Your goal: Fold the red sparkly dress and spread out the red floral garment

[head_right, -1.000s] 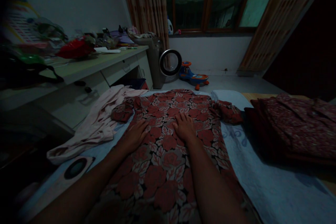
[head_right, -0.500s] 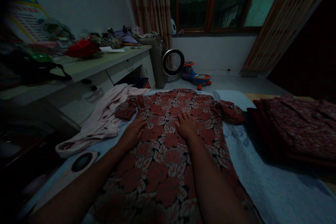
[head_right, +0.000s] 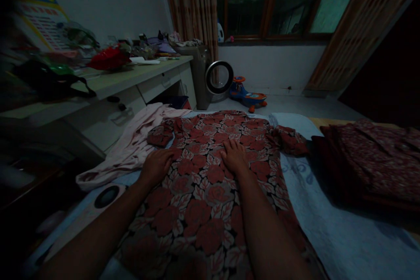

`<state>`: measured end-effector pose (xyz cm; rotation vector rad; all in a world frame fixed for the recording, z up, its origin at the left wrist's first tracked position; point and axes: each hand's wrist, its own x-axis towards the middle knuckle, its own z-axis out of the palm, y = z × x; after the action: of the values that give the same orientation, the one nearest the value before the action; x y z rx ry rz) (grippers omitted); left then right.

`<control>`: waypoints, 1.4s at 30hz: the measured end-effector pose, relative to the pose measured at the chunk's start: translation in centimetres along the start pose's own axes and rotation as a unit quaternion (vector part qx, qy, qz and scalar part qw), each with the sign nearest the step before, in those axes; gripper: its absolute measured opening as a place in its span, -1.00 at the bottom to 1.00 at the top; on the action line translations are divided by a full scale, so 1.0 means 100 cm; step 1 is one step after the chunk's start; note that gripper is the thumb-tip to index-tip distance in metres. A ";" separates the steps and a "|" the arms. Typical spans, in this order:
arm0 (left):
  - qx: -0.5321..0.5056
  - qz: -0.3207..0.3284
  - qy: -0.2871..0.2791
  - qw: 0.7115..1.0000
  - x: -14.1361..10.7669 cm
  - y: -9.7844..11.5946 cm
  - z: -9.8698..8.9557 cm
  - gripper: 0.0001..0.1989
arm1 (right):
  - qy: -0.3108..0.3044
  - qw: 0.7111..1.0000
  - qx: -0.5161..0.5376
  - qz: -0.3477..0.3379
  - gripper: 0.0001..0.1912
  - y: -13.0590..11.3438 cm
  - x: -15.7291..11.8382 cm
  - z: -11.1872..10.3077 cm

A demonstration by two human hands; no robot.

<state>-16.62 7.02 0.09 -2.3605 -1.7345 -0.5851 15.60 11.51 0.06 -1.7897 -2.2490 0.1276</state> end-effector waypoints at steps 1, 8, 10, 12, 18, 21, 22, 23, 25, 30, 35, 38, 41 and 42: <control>-0.001 0.003 -0.003 1.000 0.000 0.003 0.000 -0.68 | 0.000 1.000 -0.001 -0.001 -0.52 0.000 0.000 0.000; -0.053 -0.007 -0.073 0.996 -0.009 0.014 0.008 -0.63 | -0.002 1.000 -0.014 -0.003 -0.51 0.002 0.001 0.003; -0.027 -0.023 -0.077 0.996 -0.012 0.012 0.005 -0.62 | -0.004 1.000 -0.012 -0.001 -0.50 0.002 0.001 0.002; 0.015 -0.049 -0.074 0.996 -0.013 0.012 0.000 -0.62 | -0.007 1.000 -0.009 0.000 -0.50 0.002 0.001 0.002; 0.058 -0.072 -0.050 0.994 0.013 0.038 -0.008 -0.65 | -0.009 1.000 -0.009 0.004 -0.50 0.001 0.002 0.001; -0.013 -0.078 -0.038 0.996 0.043 0.071 0.001 -0.65 | -0.005 1.000 -0.007 0.003 -0.51 0.000 0.002 0.002; -0.053 -0.073 -0.040 0.995 0.055 0.084 0.006 -0.64 | -0.003 1.000 -0.007 0.001 -0.51 0.000 0.002 0.002; -0.096 -0.067 -0.043 0.992 0.066 0.098 0.012 -0.61 | -0.002 1.000 -0.006 -0.001 -0.51 0.000 0.002 0.003; -0.167 -0.058 -0.050 0.983 0.087 0.123 0.024 -0.57 | -0.002 1.000 -0.008 -0.001 -0.50 0.001 0.002 0.003; -0.291 -0.065 -0.051 0.953 0.114 0.158 0.055 -0.53 | -0.016 1.000 -0.009 0.003 -0.48 0.004 0.003 0.006; -0.270 -0.079 -0.078 0.956 0.112 0.159 0.073 -0.46 | -0.023 0.999 0.000 0.023 -0.43 0.007 0.006 0.011; -0.241 -0.060 -0.072 0.966 0.110 0.158 0.076 -0.47 | -0.023 1.000 0.010 0.019 -0.43 0.008 0.006 0.012; -0.199 -0.036 -0.077 0.976 0.111 0.160 0.076 -0.53 | -0.012 0.999 0.033 0.014 -0.43 0.011 0.006 0.012; -0.182 -0.029 -0.082 0.980 0.111 0.161 0.076 -0.55 | -0.010 0.999 0.044 0.014 -0.44 0.012 0.007 0.011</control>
<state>3.05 14.35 -0.76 -2.6748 -1.9121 -0.7986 16.29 12.55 -1.21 -1.7836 -2.1965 0.2479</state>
